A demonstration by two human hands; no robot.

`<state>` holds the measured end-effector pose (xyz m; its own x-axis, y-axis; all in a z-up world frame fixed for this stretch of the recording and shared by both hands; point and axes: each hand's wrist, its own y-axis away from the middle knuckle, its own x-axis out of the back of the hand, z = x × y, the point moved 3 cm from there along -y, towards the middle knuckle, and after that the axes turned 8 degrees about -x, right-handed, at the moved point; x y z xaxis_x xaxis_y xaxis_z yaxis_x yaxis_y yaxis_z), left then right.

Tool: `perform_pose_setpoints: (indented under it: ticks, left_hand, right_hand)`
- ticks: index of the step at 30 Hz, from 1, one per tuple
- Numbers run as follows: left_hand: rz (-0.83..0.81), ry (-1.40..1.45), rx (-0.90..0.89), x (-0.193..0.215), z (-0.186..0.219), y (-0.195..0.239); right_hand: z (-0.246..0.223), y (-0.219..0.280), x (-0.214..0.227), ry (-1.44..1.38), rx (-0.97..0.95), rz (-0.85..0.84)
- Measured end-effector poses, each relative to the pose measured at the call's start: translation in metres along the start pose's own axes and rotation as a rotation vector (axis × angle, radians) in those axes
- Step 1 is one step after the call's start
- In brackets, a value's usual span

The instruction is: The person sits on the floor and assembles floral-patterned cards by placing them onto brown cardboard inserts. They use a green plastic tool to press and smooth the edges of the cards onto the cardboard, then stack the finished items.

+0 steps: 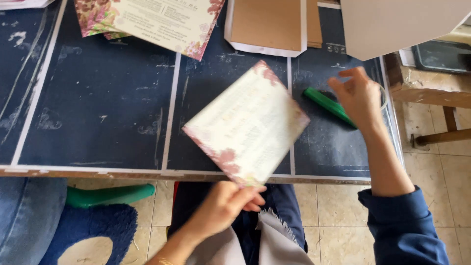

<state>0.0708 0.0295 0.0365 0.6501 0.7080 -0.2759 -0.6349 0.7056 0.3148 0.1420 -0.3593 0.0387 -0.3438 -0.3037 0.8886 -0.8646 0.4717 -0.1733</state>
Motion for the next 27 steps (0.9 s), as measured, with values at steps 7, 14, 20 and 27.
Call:
perform_pose_setpoints:
  ticks: [7, 14, 20, 27]
  left_hand:
    - [0.185, -0.424, -0.090, 0.131, 0.097, 0.004]
    - [0.514, -0.339, -0.261, 0.285, 0.108, -0.056]
    - [1.128, -0.379, -0.480, 0.327, 0.072, -0.085]
    - [1.032, -0.459, -0.577, 0.330, 0.068, -0.084]
  right_hand:
    - [0.106, -0.061, 0.043, 0.008, -0.242, 0.409]
    - [0.121, -0.108, 0.058, -0.521, -0.167, 0.515]
    - [0.194, -0.121, 0.053, -0.497, -0.247, 0.634]
    - [0.251, -0.071, 0.075, -0.423, -0.544, 0.383]
